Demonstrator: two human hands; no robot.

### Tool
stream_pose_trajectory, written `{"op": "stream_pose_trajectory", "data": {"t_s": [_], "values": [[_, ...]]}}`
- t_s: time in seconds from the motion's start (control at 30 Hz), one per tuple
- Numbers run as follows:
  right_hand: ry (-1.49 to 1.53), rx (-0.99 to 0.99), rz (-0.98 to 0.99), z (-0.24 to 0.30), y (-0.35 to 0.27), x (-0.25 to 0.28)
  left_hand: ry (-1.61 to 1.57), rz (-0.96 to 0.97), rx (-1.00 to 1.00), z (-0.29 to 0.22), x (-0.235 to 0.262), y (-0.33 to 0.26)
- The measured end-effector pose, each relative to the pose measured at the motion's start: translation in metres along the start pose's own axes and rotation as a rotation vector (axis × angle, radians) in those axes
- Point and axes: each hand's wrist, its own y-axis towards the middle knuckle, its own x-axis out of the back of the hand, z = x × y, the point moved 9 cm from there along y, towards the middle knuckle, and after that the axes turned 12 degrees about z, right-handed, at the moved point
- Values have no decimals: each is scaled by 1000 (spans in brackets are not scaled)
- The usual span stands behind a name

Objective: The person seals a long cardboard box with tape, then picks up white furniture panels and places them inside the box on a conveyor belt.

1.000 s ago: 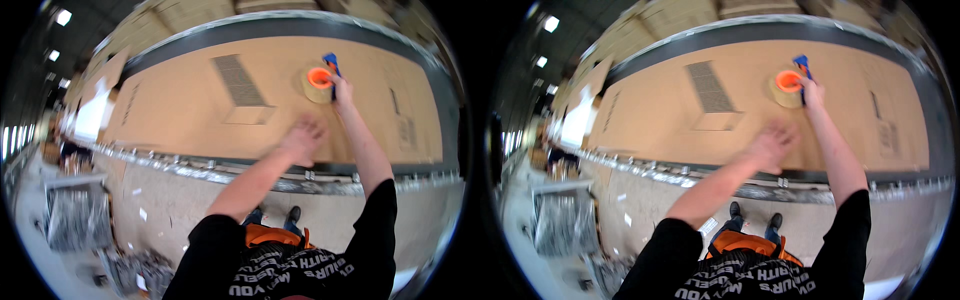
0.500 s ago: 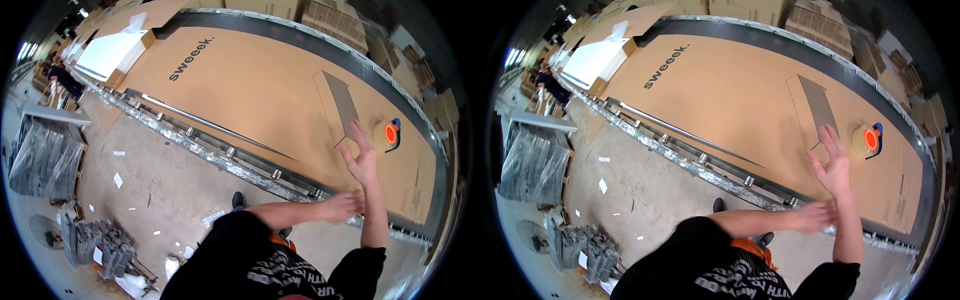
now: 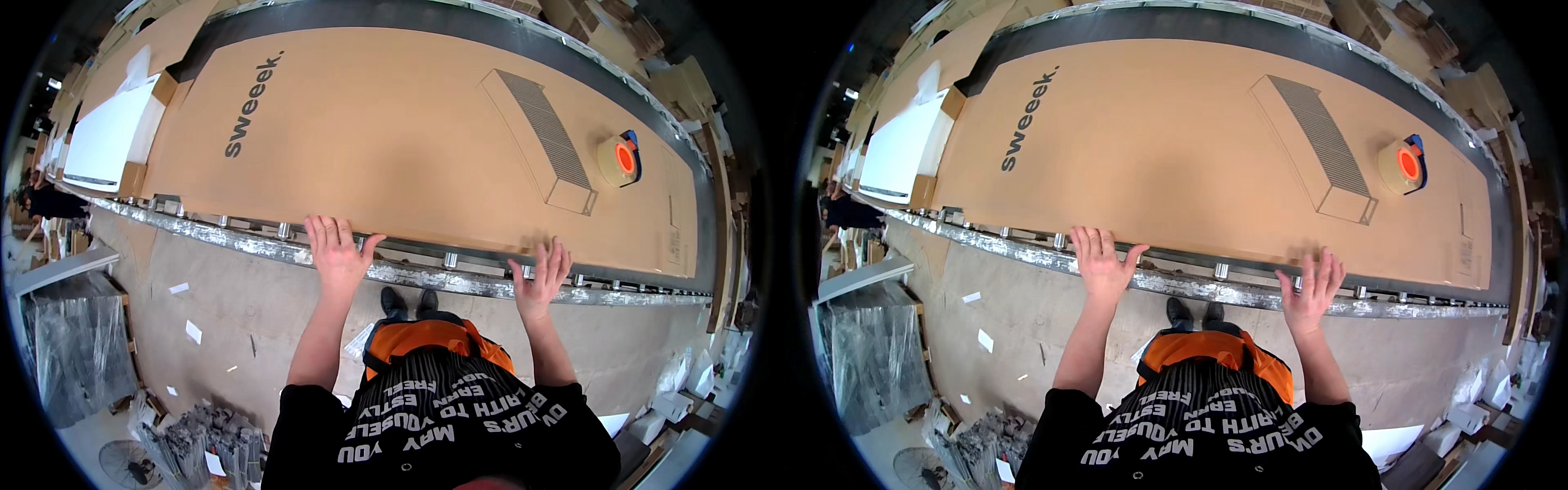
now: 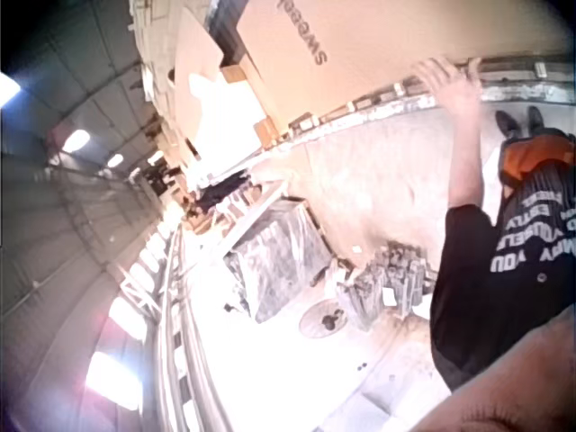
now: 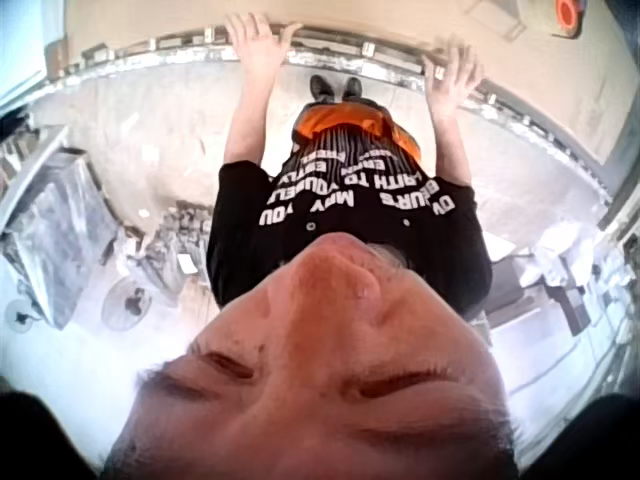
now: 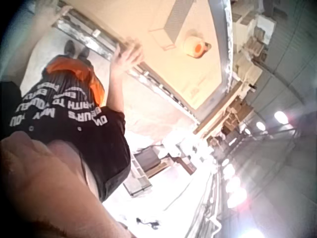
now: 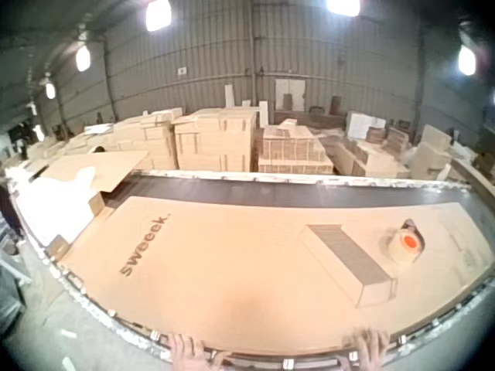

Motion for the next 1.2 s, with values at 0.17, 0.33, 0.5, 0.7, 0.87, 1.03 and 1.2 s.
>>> {"op": "stream_pose_trajectory", "data": {"t_s": [0.17,0.33,0.5,0.7,0.87,1.03,1.2], "values": [[-21,228,169,24,18,-30,141,54,-97,-13,3,13],[-52,378,361,23,18,-45,309,89,-181,-30,6,17],[-163,436,410,17,21,-49,252,34,-169,-38,7,10],[-57,447,496,23,16,-67,90,12,-161,25,35,-28],[-50,376,345,10,13,-54,146,-40,-56,125,48,51],[-36,267,424,10,35,-40,-140,-306,-165,156,35,41],[411,2,564,70,210,-84,-181,-365,-133,141,33,46]]}}
